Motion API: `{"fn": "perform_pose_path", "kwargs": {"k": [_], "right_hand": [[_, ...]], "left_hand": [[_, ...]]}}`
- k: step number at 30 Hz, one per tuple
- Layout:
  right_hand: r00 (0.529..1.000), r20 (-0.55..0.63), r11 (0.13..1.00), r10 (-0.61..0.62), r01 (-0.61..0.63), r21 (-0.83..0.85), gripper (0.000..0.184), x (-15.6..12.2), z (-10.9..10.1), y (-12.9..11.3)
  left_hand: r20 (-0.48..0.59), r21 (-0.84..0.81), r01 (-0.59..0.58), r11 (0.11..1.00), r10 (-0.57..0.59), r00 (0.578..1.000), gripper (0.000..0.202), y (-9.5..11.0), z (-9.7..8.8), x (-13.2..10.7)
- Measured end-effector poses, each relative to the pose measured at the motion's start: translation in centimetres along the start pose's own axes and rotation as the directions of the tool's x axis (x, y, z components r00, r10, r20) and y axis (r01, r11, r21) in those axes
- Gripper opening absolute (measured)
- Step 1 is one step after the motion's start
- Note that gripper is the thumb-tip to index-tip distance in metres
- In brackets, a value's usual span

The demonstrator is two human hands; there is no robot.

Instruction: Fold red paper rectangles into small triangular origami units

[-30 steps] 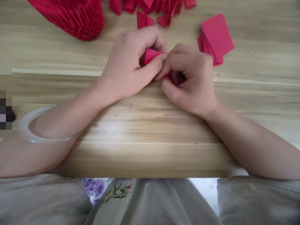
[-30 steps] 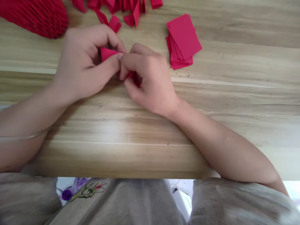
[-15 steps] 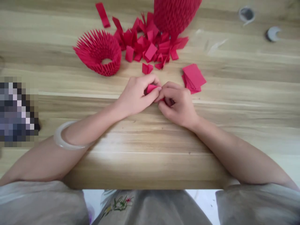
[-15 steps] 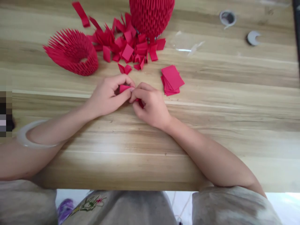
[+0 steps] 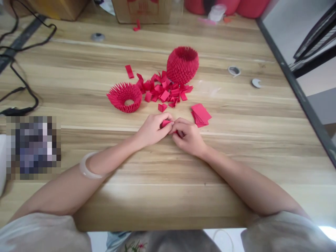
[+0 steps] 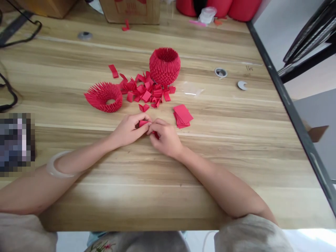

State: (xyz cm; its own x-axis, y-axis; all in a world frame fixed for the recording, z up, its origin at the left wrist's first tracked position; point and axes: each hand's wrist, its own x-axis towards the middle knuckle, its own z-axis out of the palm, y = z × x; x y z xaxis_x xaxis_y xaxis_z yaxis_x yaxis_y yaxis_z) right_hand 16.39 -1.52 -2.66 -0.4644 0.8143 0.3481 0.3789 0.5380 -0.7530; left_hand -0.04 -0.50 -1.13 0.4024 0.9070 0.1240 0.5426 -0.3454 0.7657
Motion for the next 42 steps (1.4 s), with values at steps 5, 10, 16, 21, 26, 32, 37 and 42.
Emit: {"fn": "perform_pose_path", "kwargs": {"k": [5, 10, 16, 21, 26, 32, 37, 42], "right_hand": [[1.0, 0.002, 1.0, -0.003, 0.003, 0.001, 0.017, 0.05, 0.02, 0.04], [1.0, 0.005, 1.0, 0.002, -0.002, 0.002, 0.017, 0.04, -0.02, 0.0], [1.0, 0.004, 1.0, -0.008, 0.008, -0.006, 0.017, -0.06, 0.04, 0.09], [1.0, 0.004, 1.0, -0.014, 0.014, -0.006, 0.017, 0.0, 0.05, 0.17], [1.0, 0.005, 1.0, -0.013, 0.013, -0.004, 0.017, 0.06, 0.04, 0.07], [1.0, 0.005, 1.0, -0.014, 0.014, -0.006, 0.017, 0.03, 0.01, 0.09], [1.0, 0.002, 1.0, -0.007, 0.007, -0.007, 0.017, 0.02, 0.12, 0.21], [1.0, 0.002, 1.0, -0.001, 0.001, -0.005, 0.017, -0.04, 0.16, 0.16]], "left_hand": [[0.0, -0.011, -0.003, 1.0, 0.003, 1.0, 0.011, 0.1, -0.04, -0.01], [0.004, -0.014, 0.006, 1.0, -0.006, 1.0, 0.011, 0.23, -0.11, -0.03], [0.008, -0.018, 0.012, 1.0, -0.012, 1.0, 0.012, 0.15, -0.04, -0.09], [0.011, -0.023, 0.013, 1.0, -0.013, 1.0, 0.012, 0.18, -0.06, -0.06], [0.01, -0.018, 0.015, 1.0, -0.014, 1.0, 0.013, 0.16, -0.03, -0.04], [0.01, -0.024, 0.011, 1.0, -0.011, 1.0, 0.012, 0.19, -0.1, -0.07], [0.007, -0.008, 0.008, 1.0, -0.008, 1.0, 0.011, 0.31, -0.15, -0.05], [0.006, -0.015, 0.005, 1.0, -0.004, 1.0, 0.011, 0.19, -0.08, -0.05]]}}
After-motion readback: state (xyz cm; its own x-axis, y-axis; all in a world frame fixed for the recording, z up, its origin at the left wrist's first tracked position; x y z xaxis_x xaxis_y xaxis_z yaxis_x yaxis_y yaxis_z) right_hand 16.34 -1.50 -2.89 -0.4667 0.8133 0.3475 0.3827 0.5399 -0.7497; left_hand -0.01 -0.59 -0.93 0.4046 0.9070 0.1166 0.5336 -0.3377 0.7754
